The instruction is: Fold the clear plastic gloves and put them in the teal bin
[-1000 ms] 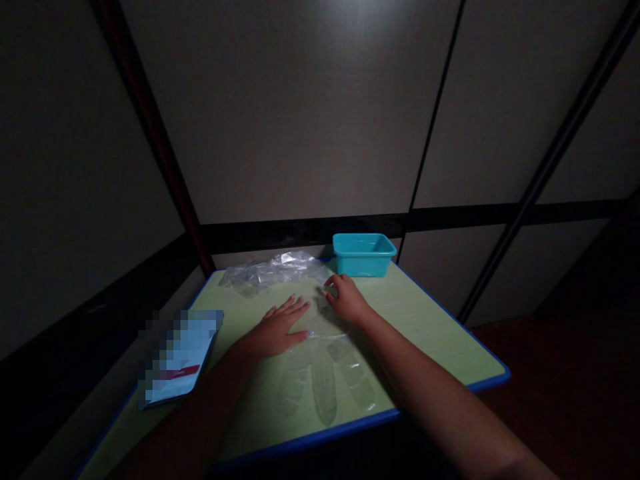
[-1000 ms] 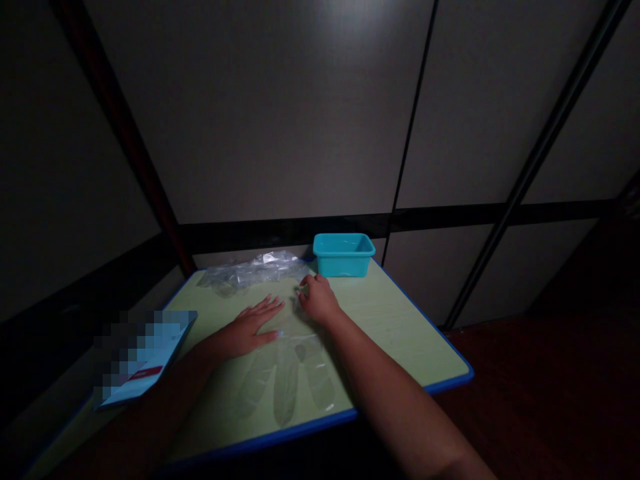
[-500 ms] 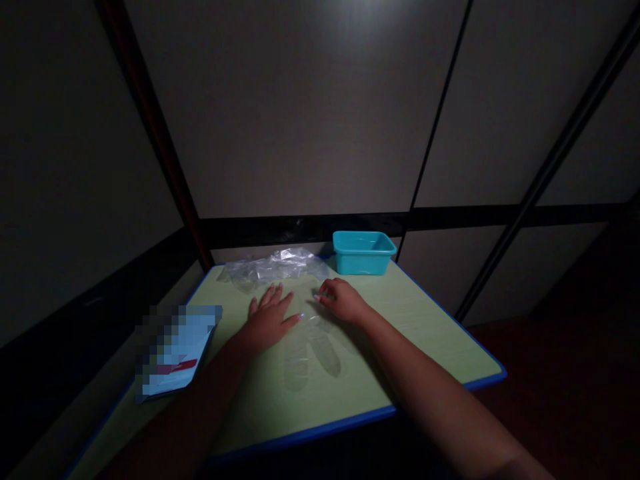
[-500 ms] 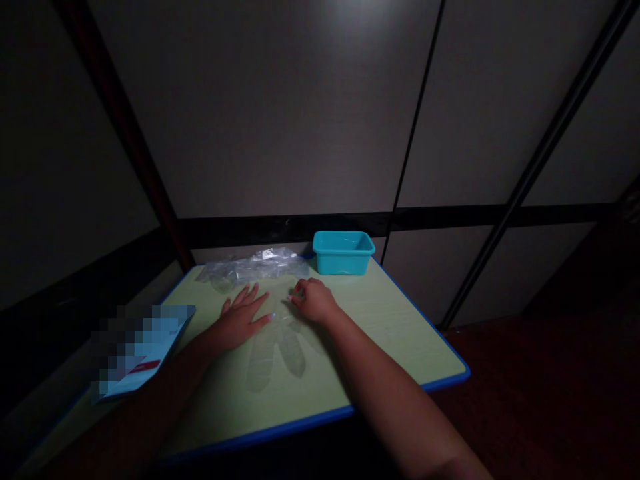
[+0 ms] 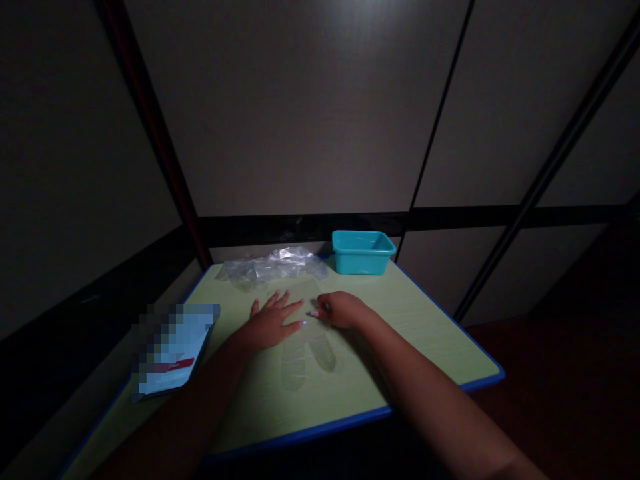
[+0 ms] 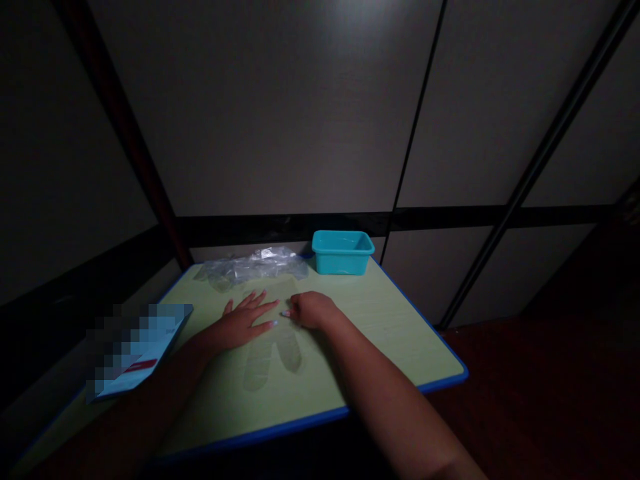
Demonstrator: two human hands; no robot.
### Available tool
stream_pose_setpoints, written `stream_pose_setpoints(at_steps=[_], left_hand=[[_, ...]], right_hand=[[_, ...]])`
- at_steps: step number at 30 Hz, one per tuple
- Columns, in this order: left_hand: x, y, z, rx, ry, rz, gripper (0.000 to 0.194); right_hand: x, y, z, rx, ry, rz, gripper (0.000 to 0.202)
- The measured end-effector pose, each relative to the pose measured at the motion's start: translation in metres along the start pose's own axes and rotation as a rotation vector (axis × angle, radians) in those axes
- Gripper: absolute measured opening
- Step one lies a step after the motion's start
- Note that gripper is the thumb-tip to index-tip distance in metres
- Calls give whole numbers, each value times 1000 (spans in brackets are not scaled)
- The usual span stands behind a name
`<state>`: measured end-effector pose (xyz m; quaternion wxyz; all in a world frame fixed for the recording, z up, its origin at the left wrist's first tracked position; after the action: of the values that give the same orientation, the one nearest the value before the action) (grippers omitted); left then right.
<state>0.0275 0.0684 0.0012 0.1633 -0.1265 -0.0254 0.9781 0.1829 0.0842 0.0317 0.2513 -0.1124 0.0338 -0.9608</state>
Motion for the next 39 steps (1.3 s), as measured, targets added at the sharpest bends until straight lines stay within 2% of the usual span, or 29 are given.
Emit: stream_pose_setpoints(at_steps=[5, 9, 11, 15, 17, 19, 22, 27, 31, 39], left_hand=[[0, 1, 1, 26, -37, 1, 56], [2, 1, -1, 34, -30, 9, 57], [2, 1, -1, 35, -22, 14, 59], [2, 1, 0, 43, -17, 22, 60], [2, 1, 0, 46, -20, 26, 60], [3, 0, -1, 43, -23, 26, 61], [4, 0, -1, 39, -21, 24, 61], [4, 1, -1, 34, -11, 9, 61], [4, 0, -1, 27, -19, 13, 61], [3, 1, -1, 31, -16, 22, 60]], right_hand=[[-27, 0, 5, 67, 152, -234, 42], [-36, 0, 14, 0, 149, -346, 49], [-32, 0, 16, -45, 115, -321, 47], [-17, -2, 12, -84, 18, -134, 37], [-13, -2, 7, -59, -21, -58, 33], [-13, -1, 1, -10, -30, -28, 39], [-18, 0, -2, 60, 8, -45, 52], [-17, 3, 3, 158, 32, -28, 40], [-11, 5, 5, 247, -30, -9, 54], [-32, 3, 7, 230, 40, -252, 71]])
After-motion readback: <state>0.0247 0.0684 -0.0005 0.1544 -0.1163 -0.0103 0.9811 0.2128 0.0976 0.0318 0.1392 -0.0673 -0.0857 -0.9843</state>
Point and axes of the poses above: each hand's wrist, its own y-axis away from the middle knuckle, its own z-axis out of the back of the hand, x = y × z, the point moved 6 cm from there along -y, towards the middle knuckle, and after that the axes turned 7 degrees about -x, right-handed, at the moved point
